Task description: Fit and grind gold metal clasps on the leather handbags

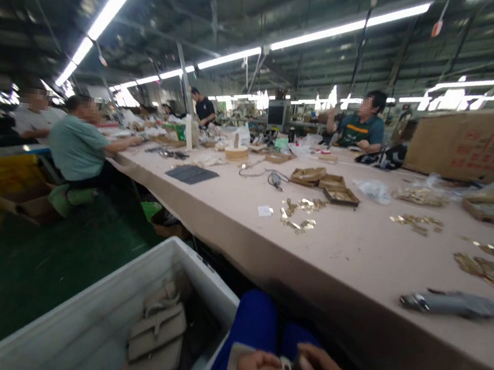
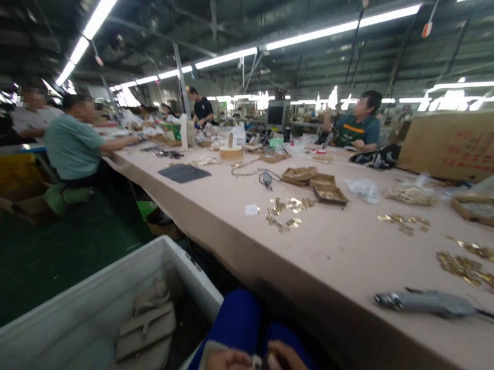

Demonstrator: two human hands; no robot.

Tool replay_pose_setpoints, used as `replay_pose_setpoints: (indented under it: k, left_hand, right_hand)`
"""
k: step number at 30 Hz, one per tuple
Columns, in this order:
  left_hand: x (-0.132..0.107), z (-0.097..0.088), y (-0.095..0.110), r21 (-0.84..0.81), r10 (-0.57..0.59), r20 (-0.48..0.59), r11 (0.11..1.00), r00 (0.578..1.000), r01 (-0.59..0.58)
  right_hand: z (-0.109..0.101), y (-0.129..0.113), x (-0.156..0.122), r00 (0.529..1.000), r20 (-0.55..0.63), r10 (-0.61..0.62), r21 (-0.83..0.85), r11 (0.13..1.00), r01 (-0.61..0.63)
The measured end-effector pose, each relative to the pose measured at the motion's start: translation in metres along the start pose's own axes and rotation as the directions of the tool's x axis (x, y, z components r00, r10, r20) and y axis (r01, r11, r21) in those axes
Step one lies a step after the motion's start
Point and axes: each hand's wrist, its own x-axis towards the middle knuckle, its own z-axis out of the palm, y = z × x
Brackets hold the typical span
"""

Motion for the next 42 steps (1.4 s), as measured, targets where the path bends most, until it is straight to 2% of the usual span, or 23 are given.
replay_pose_setpoints:
  k: [1, 2, 3, 8, 11, 19, 24, 30, 37, 39, 42]
  left_hand:
    - [-0.007, 0.004, -0.003, 0.011, 0.053, -0.032, 0.999, 0.998, -0.053]
    - [-0.012, 0.007, -0.005, 0.017, 0.114, -0.065, 0.993, 0.991, -0.113]
    - [-0.014, 0.009, -0.006, 0.008, 0.135, -0.037, 0.991, 0.990, -0.134]
    - [-0.004, 0.012, -0.013, -0.073, 0.061, 0.014, 0.995, 0.998, -0.060]
    - [-0.005, 0.011, -0.013, -0.088, 0.068, 0.041, 0.994, 0.997, -0.064]
    - [-0.008, 0.009, -0.010, -0.111, 0.101, 0.074, 0.989, 0.992, -0.093]
    - [-0.009, 0.006, -0.010, -0.090, 0.114, 0.109, 0.990, 0.987, -0.105]
    - [-0.007, 0.006, -0.011, -0.070, 0.106, 0.095, 0.993, 0.990, -0.099]
    - [-0.011, 0.006, -0.008, -0.049, 0.097, 0.089, 0.995, 0.991, -0.092]
    - [-0.012, 0.006, -0.008, -0.021, 0.087, 0.074, 0.996, 0.993, -0.086]
    - [-0.012, 0.007, -0.008, 0.048, 0.088, 0.066, 0.995, 0.994, -0.091]
  right_hand:
    - [-0.004, -0.004, -0.003, 0.999, 0.050, 0.022, -0.017, 1.000, -0.021]
    - [-0.008, -0.006, -0.004, 0.999, 0.037, -0.009, -0.005, 1.000, 0.009]
    - [-0.010, -0.008, -0.004, 0.997, 0.066, -0.039, 0.016, 0.999, 0.038]
    - [-0.014, 0.002, 0.000, 0.991, 0.135, 0.015, 0.132, 0.991, -0.033]
    - [-0.015, 0.000, -0.003, 0.985, 0.170, 0.033, 0.135, 0.989, -0.056]
    - [-0.009, -0.002, -0.001, 0.981, 0.176, -0.076, 0.010, 0.997, 0.076]
    - [-0.005, 0.001, -0.001, 0.971, 0.210, -0.112, -0.047, 0.991, 0.124]
    - [-0.003, -0.001, 0.000, 0.970, 0.208, -0.129, -0.121, 0.980, 0.156]
    - [-0.004, -0.004, 0.003, 0.967, 0.251, -0.047, -0.140, 0.987, 0.084]
    - [-0.002, -0.004, 0.003, 0.966, 0.259, 0.019, -0.114, 0.993, 0.012]
    - [0.003, 0.001, 0.004, 0.966, 0.211, 0.152, -0.043, 0.988, -0.146]
